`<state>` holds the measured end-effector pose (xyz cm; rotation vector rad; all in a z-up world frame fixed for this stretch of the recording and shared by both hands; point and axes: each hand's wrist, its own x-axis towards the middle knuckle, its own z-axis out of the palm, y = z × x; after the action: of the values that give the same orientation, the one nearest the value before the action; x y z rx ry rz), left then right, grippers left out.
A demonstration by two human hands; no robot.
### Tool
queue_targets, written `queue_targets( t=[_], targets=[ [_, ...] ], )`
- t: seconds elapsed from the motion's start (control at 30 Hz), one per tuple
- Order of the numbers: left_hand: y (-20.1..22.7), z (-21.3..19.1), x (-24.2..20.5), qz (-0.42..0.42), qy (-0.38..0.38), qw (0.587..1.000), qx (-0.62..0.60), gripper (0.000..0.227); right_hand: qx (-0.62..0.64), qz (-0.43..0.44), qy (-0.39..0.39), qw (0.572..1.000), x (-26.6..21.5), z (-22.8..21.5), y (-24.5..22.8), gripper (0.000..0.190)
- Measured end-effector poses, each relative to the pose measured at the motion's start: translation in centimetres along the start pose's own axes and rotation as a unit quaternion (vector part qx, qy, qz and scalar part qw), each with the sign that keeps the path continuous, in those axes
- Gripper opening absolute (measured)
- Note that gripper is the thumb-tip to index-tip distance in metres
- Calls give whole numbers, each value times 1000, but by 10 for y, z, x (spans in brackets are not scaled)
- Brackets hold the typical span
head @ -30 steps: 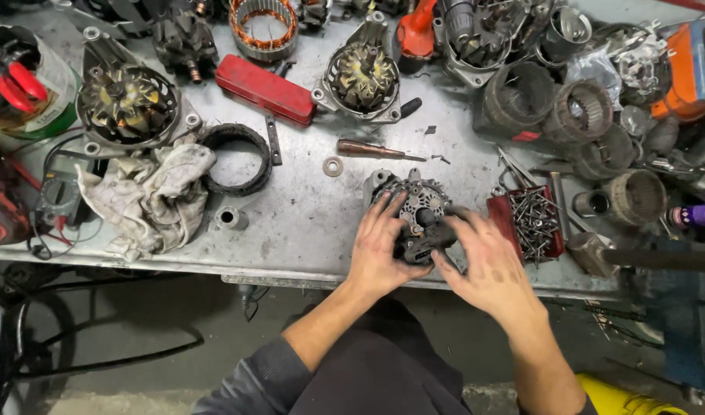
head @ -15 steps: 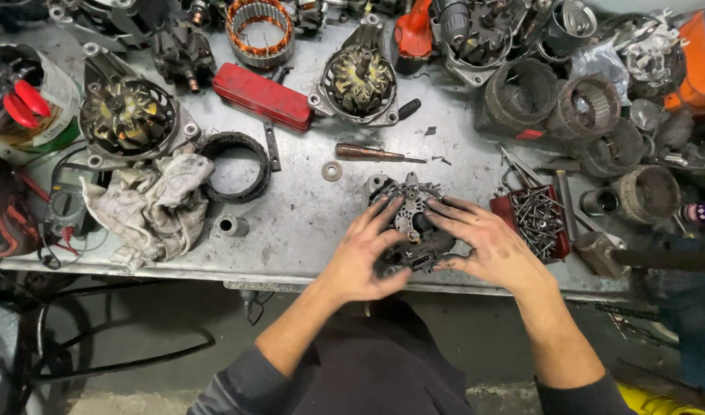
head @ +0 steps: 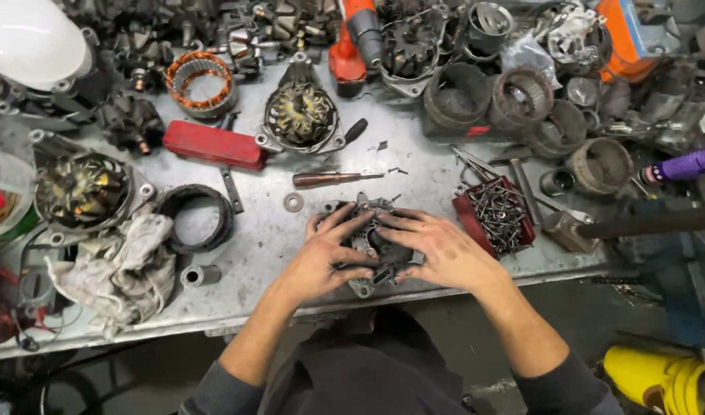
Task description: The person works at a cluttered metal workbench, handling a mechanical housing and sorting through a red tray of screws and bolts. They use a hammer to tap a component into place on the housing and continue to organize the fasteners on the table.
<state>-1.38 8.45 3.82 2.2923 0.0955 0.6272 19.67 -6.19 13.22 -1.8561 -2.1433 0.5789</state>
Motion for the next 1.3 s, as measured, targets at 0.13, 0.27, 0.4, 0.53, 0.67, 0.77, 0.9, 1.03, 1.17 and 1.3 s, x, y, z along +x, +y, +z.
queue_targets(
  t=[0.13, 0.27, 0.4, 0.53, 0.67, 0.77, 0.9, 1.03, 1.17, 1.3],
  targets=[
    [8, -6, 1, 7, -18, 1000, 7, 16, -6, -9, 11, 1000, -2, 6, 6, 77],
    [12, -4, 0, -3, -10, 1000, -28, 19, -2, -5, 1, 1000, -1, 2, 4, 77],
    [11, 2, -2, -12, -3, 999, -31, 25, -16, -7, -10, 1000, 3, 1, 12, 89],
    [18, -1, -3, -32, -6, 998, -45, 19, 32, 16, -54, 998, 26, -27, 22, 88],
    [21, 5, -5, -34, 29, 997, -57, 18, 75, 118, 67, 988, 54, -22, 91, 60],
    [23, 12, -14, -42, 61, 995, -69, 15, 50, 143, 48, 987, 81, 4, 135, 49],
    [26, 22, -17, -42, 102, 990, -85, 13, 50, 179, -15, 982, 108, 26, 156, 46],
    [27, 32, -22, -59, 138, 986, -74, 14, 75, 181, -34, 980, 116, 48, 162, 46],
    [23, 41, -25, -56, 154, 983, -85, 20, 102, 197, -14, 975, 95, 48, 150, 43],
    [19, 50, -26, -44, 162, 983, -72, 21, 189, 222, 75, 954, 47, 60, 167, 38]
  ],
)
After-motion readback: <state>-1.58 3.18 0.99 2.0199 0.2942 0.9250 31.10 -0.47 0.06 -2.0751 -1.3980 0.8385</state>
